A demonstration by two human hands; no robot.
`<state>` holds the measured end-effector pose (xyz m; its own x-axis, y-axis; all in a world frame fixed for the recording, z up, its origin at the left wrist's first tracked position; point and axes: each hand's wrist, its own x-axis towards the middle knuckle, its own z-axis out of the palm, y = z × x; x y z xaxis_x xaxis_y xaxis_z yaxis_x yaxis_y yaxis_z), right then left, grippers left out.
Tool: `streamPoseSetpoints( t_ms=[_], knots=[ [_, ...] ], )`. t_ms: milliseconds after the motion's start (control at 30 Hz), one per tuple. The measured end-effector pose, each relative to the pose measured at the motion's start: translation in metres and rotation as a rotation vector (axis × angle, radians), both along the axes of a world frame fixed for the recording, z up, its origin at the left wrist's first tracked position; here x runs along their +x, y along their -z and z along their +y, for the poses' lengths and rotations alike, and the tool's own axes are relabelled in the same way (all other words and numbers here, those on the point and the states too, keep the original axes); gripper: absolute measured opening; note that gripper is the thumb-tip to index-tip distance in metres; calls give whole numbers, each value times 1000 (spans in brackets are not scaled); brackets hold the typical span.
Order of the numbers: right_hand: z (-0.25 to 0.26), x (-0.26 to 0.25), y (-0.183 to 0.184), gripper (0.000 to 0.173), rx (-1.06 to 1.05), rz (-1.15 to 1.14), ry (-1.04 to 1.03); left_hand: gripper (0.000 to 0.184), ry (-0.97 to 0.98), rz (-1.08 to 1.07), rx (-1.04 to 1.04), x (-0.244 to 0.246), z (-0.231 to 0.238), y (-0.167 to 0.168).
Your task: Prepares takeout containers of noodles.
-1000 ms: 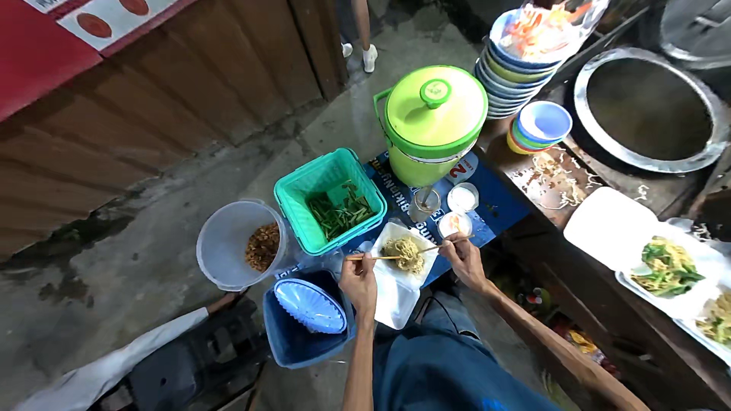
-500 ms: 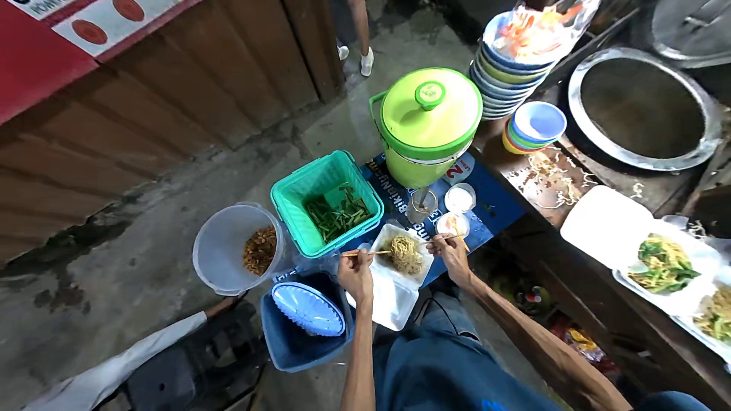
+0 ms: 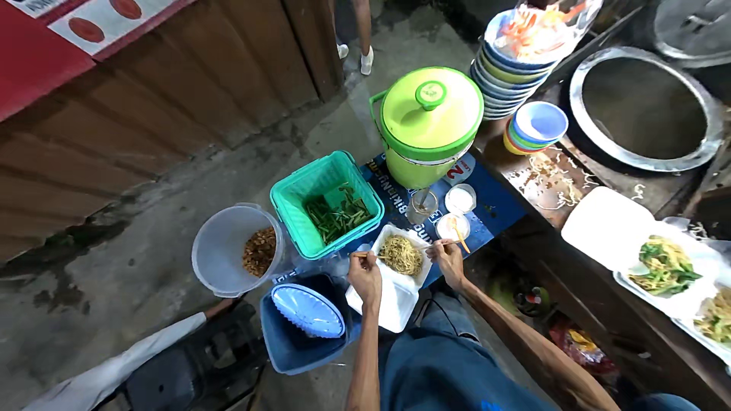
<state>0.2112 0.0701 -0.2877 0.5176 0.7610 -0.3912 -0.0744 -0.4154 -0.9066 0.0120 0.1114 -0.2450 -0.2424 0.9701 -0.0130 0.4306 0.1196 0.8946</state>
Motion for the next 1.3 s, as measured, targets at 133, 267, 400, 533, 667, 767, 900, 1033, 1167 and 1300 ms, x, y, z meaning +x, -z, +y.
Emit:
streamPoseSetpoints(
  t_ms=[133,267,400,533,667,767,900,1033,1167,1300],
  knots=[
    [4,1,-19,19,24,234,80,16,-53,-284,-56,1,1,-12],
    [-12,3,-54,14,321,-7,-116,15,-59,-372,-39,-8,-4,-38],
    [-19,15,-50,22,421,-428,-313,16,-42,-71,73,-21,-5,-21],
    [-9,12,-23,27,197,-399,-185,15,-22,115,105,-18,-5,-25],
    [9,-6,0,24,-8,47,22,16,-13,18,21,-5,4,4],
    [16,-8,-20,20,-43,259,110,16,-33,-174,7,-3,7,-6],
    [-1,0,-54,13,234,148,-33,13,-40,-297,35,-6,-3,-43],
    [-20,19,-49,21,393,-370,-309,16,-15,-105,116,-16,-9,-36],
    [-21,15,-24,26,161,-456,-212,15,20,43,33,-10,-6,-17],
    [-5,-3,-5,23,-18,29,45,15,-4,-112,-33,-1,5,9]
  ],
)
